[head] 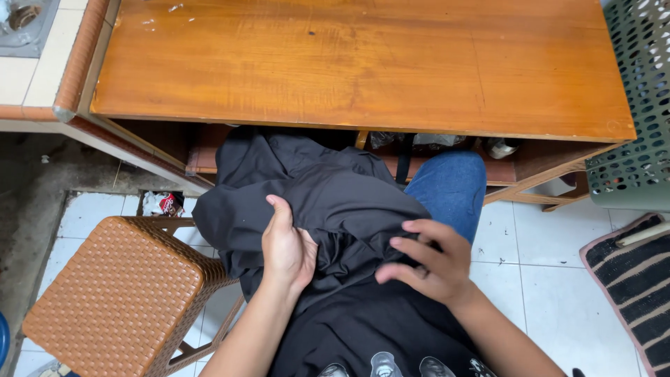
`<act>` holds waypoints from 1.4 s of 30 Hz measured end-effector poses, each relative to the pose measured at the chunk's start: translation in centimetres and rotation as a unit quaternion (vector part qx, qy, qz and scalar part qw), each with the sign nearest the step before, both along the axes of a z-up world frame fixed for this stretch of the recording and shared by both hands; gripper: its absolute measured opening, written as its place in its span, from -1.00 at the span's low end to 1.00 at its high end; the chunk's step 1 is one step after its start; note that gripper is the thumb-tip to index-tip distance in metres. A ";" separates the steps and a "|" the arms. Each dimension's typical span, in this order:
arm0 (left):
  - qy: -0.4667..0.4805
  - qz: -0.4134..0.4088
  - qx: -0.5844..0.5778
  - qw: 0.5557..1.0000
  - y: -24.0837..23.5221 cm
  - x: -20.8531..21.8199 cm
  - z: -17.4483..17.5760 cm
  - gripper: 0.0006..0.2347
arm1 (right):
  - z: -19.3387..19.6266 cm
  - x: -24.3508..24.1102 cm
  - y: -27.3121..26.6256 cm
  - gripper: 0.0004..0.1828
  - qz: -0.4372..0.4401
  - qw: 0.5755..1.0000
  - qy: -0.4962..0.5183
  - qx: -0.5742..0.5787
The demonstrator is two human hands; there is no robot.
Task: The person sits on a low stool and uses a small knife to cut the seam of a black garment held on their lap. They manipulate the fabric with both hands to align the edges and make precise cuts along the seam line.
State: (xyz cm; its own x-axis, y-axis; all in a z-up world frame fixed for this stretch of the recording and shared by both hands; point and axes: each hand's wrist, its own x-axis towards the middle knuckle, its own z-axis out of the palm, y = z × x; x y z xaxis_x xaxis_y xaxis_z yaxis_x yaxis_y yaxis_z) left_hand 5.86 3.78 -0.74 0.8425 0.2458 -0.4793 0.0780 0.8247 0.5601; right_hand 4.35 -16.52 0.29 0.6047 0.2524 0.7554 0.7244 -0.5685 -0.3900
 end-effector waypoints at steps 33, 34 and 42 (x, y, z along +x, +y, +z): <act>-0.298 -0.325 0.451 0.776 -1.6 -3.5 3.3 -0.69 | 2.6 2.6 -2.2 -0.94 -0.160 0.967 0.133 0.144; -0.299 -0.326 0.451 0.775 -1.7 -3.5 3.2 -0.69 | 2.7 2.5 -2.2 -0.94 -0.161 0.967 0.133 0.145; -0.268 -0.264 0.447 0.812 -2.5 -3.9 2.4 -0.75 | 3.0 -1.8 -0.3 -0.70 -0.071 0.997 0.011 -0.019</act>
